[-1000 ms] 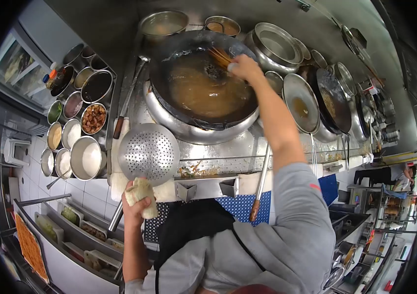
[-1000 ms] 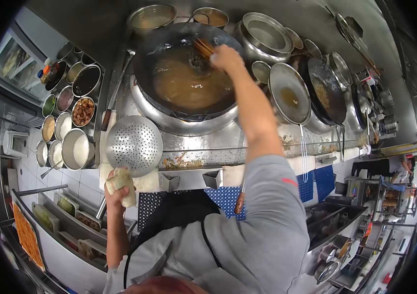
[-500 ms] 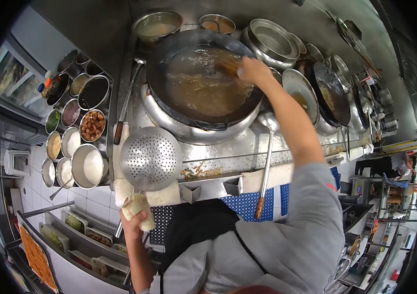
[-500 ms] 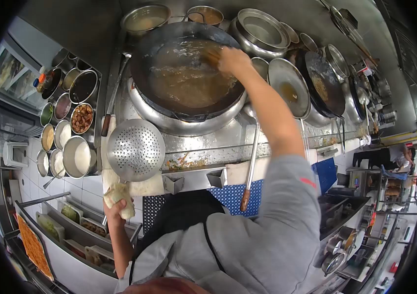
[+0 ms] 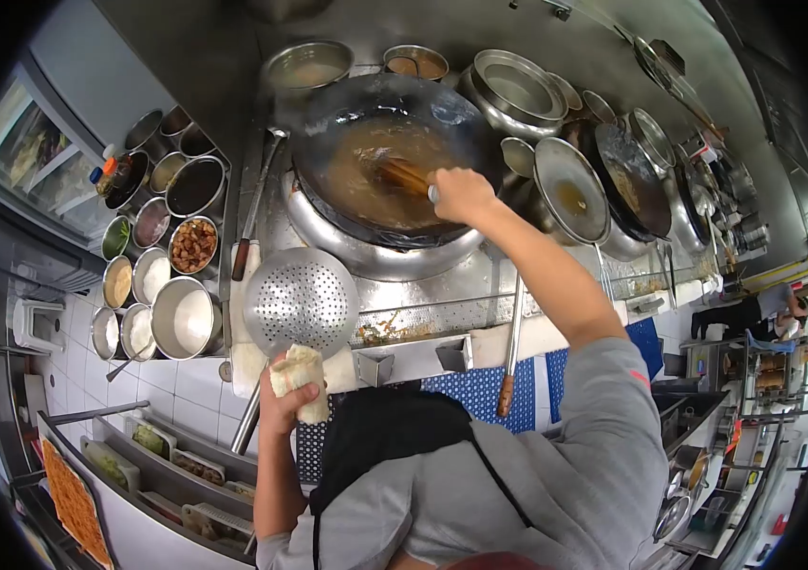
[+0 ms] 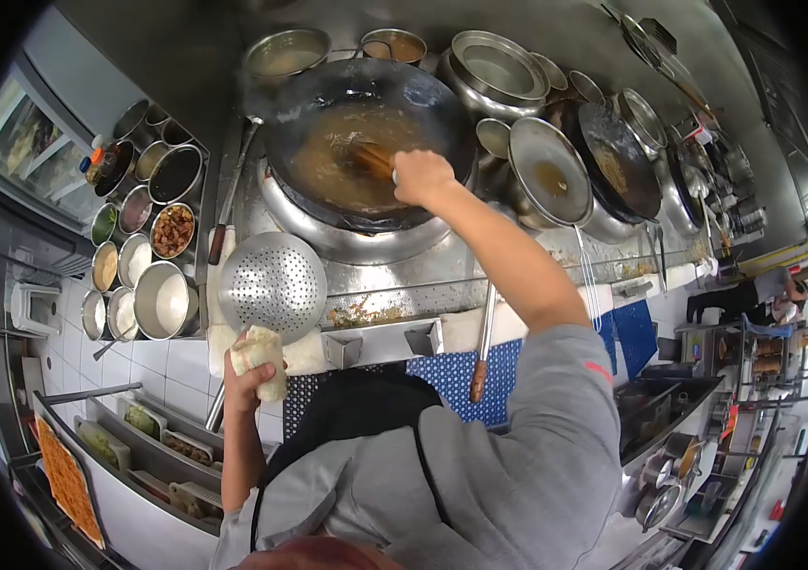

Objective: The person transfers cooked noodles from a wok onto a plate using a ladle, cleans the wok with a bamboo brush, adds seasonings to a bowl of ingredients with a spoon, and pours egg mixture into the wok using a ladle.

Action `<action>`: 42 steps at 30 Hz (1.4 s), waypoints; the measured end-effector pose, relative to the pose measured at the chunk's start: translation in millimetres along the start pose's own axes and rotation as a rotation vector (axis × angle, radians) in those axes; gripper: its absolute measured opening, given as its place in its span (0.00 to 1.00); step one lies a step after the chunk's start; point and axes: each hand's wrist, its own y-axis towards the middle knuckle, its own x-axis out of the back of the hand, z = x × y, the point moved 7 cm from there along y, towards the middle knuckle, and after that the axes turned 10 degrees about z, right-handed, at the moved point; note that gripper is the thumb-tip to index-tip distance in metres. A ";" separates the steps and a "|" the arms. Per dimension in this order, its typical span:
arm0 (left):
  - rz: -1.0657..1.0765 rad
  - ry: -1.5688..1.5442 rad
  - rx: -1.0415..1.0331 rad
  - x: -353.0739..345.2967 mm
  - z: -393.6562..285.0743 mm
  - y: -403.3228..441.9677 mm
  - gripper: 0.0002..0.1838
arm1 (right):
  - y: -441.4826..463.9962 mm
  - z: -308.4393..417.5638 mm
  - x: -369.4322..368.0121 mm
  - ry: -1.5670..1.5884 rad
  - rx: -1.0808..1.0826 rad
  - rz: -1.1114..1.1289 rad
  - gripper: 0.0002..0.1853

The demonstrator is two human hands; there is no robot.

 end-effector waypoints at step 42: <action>-0.088 -0.205 0.035 -14.4 28.4 26.7 0.30 | -73.4 0.3 19.2 -0.141 0.173 0.162 0.18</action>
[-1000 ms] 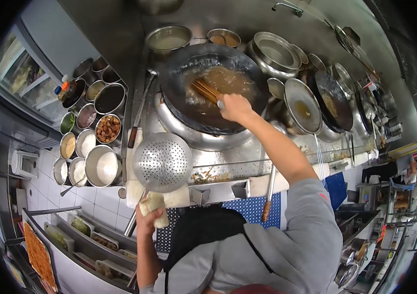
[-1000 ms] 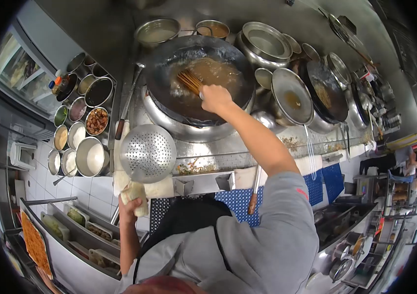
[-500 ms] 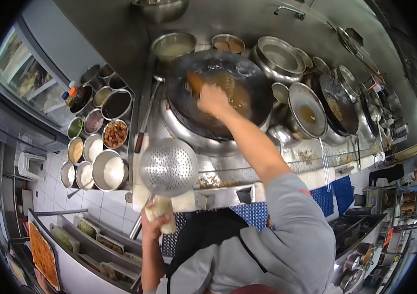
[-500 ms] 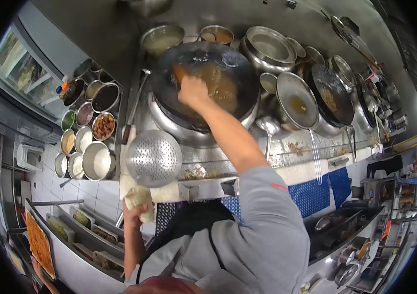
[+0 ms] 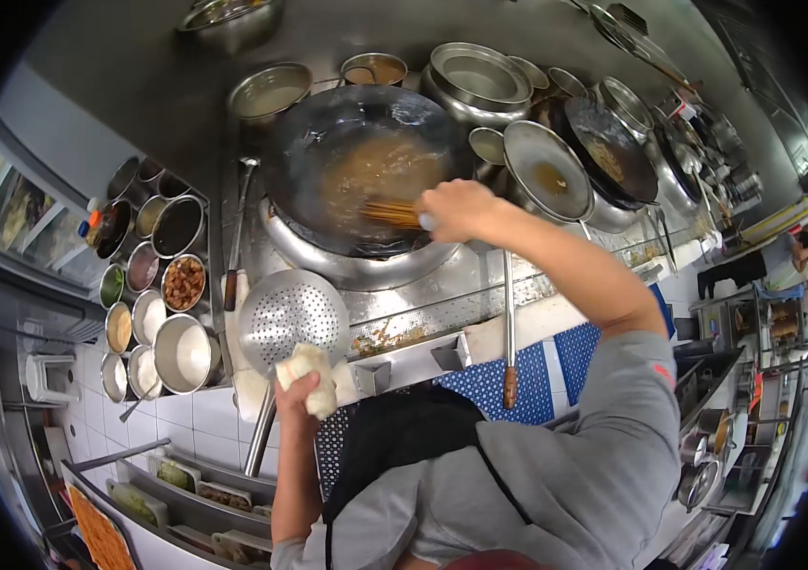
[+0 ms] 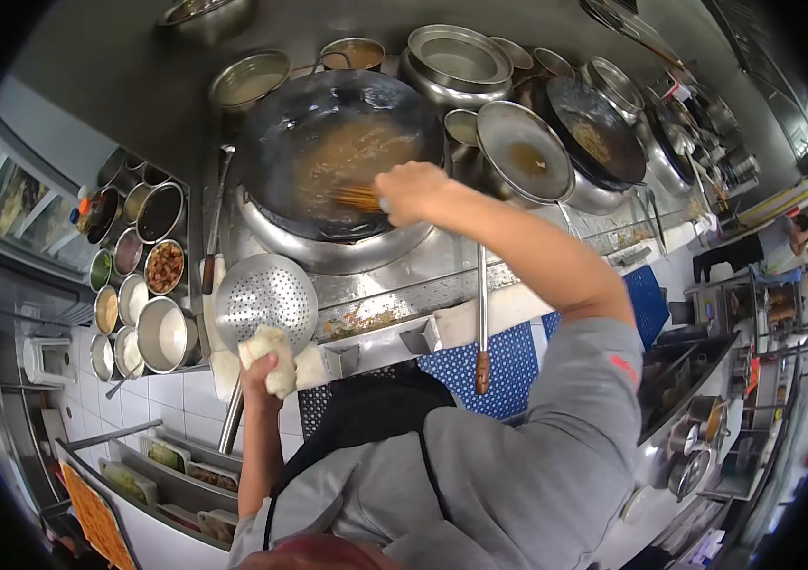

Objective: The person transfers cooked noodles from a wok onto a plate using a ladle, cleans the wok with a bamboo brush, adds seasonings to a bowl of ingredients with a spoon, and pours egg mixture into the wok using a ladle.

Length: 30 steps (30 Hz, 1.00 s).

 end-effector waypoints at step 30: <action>-0.021 -0.217 0.323 -134.9 45.1 202.5 0.15 | -71.0 -12.1 -43.3 0.345 -0.248 -0.512 0.25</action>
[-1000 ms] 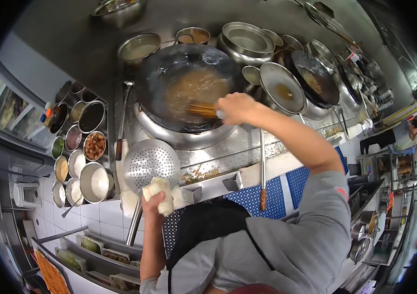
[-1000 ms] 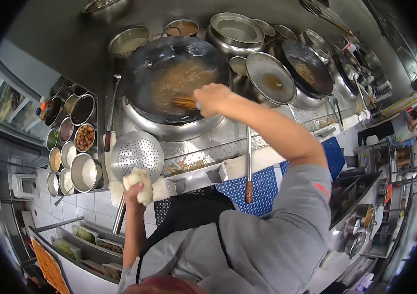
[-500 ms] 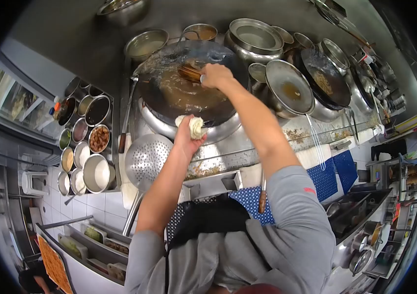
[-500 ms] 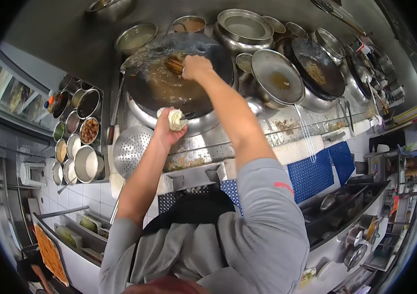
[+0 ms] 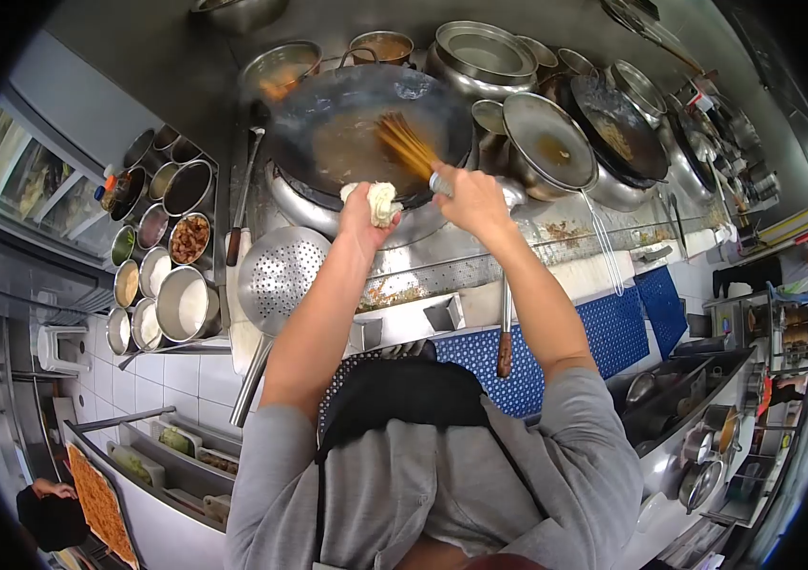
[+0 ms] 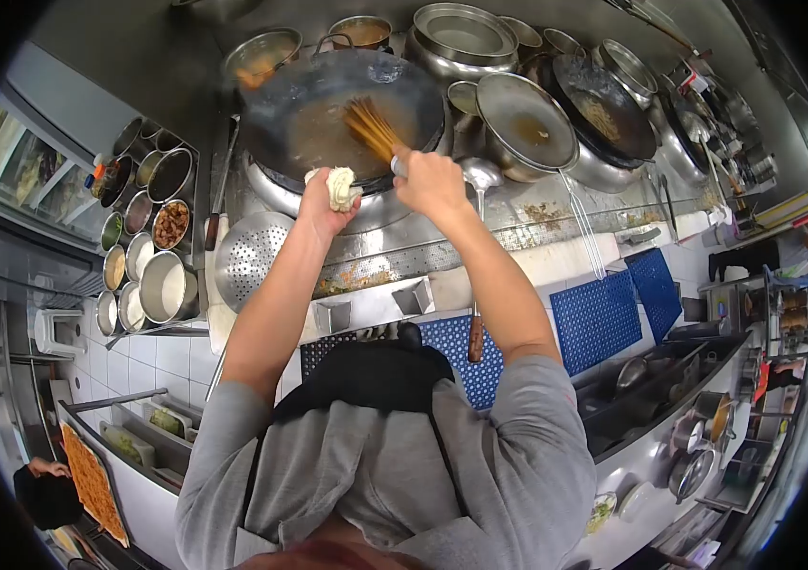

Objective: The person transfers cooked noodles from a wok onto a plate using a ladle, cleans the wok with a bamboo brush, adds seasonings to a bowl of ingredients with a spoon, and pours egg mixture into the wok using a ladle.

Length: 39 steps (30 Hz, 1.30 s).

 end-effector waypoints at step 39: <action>-0.108 0.350 -0.254 21.3 -86.4 -108.4 0.07 | -112.1 -21.2 -14.3 0.870 0.045 -0.183 0.30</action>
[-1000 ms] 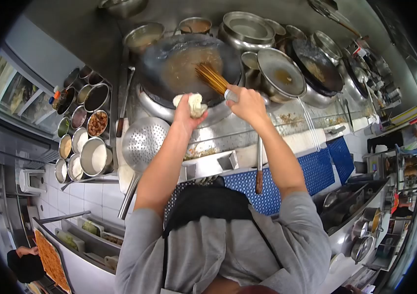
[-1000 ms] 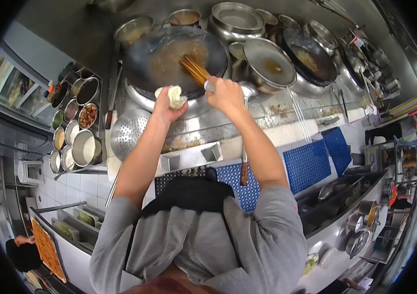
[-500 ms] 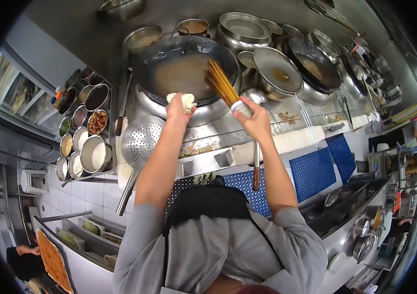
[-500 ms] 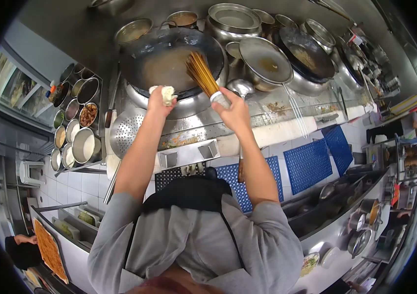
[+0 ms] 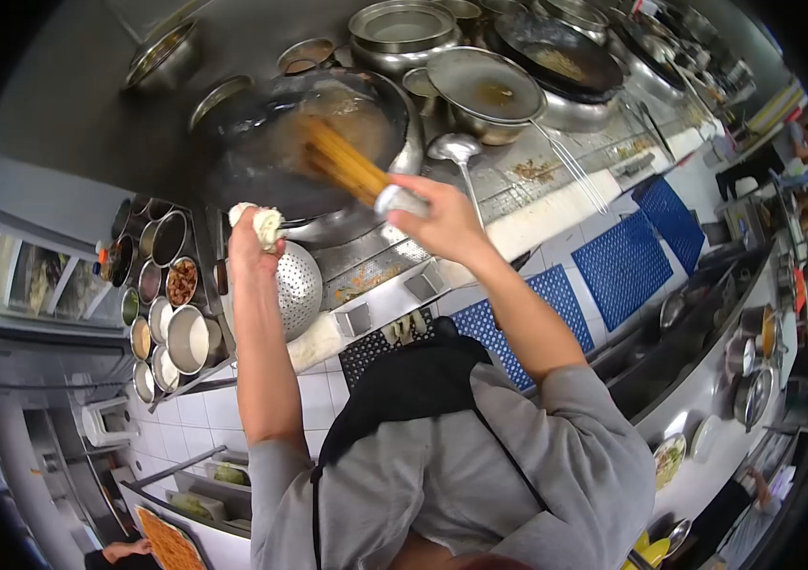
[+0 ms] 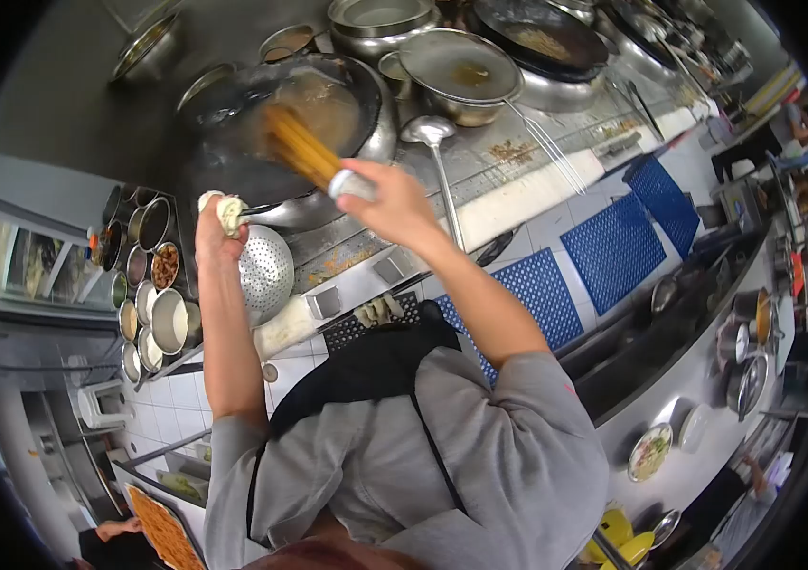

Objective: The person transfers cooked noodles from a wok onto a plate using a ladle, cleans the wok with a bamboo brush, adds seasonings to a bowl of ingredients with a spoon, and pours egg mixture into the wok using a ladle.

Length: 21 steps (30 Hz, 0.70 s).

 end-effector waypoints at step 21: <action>-0.103 0.401 -0.409 -54.1 -52.9 -24.6 0.10 | 54.4 39.4 -50.6 -0.199 -0.071 0.164 0.28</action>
